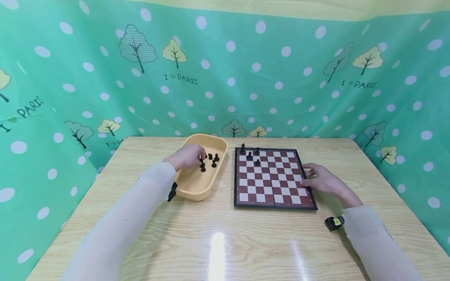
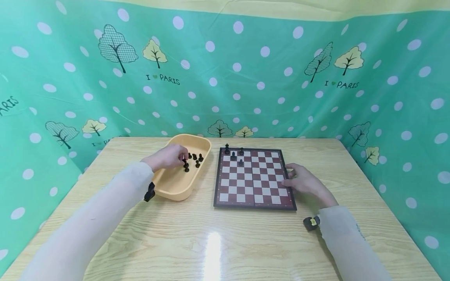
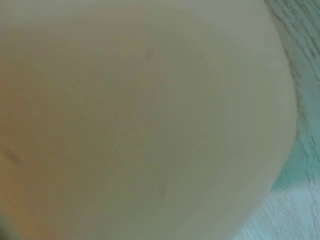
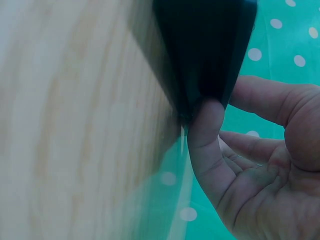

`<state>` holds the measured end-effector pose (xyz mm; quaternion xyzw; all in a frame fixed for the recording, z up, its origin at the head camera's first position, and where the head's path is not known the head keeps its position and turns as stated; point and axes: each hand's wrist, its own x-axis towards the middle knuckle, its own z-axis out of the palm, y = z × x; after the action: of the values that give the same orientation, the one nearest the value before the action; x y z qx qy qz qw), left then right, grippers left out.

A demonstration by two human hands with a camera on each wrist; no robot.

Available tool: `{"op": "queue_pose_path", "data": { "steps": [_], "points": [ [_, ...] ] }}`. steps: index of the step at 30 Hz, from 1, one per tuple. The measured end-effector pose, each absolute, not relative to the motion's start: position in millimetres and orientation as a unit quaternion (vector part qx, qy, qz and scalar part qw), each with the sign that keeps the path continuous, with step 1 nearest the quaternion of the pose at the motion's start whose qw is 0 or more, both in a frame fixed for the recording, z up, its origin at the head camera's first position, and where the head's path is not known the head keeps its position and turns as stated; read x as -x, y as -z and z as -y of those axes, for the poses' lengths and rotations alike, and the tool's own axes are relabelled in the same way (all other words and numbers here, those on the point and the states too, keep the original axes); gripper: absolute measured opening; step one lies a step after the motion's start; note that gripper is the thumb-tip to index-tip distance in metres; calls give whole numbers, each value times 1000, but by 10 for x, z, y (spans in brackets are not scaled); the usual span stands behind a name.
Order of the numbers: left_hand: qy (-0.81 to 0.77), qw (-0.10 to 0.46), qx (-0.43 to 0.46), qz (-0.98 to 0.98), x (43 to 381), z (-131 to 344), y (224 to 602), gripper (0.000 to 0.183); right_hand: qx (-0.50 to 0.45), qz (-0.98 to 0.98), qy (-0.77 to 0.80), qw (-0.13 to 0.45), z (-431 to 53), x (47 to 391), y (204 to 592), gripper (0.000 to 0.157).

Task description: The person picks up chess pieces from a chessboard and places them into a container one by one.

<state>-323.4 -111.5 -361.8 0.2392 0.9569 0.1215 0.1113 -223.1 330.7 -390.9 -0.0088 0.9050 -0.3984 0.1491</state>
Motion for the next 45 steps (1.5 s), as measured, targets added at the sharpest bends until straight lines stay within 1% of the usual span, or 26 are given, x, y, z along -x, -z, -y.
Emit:
{"op": "queue_pose_path", "data": {
  "steps": [9,17,33,45],
  "points": [
    [-130,115,-228,-958,3208,1121,3596,27,9,-903,403,151,-3306,2236,3907,70],
    [-146,112,-236,-954,3197,1154,3570,31,10,-903,401,151,-3316,2242,3920,70],
    [-170,126,-239,-948,3137,1179,3503,35,8,-902,404,152,-3306,2237,3905,72],
    [-153,110,-266,-945,3047,1176,3389,29,8,-899,410,150,-3302,2228,3910,70]
  ]
}}
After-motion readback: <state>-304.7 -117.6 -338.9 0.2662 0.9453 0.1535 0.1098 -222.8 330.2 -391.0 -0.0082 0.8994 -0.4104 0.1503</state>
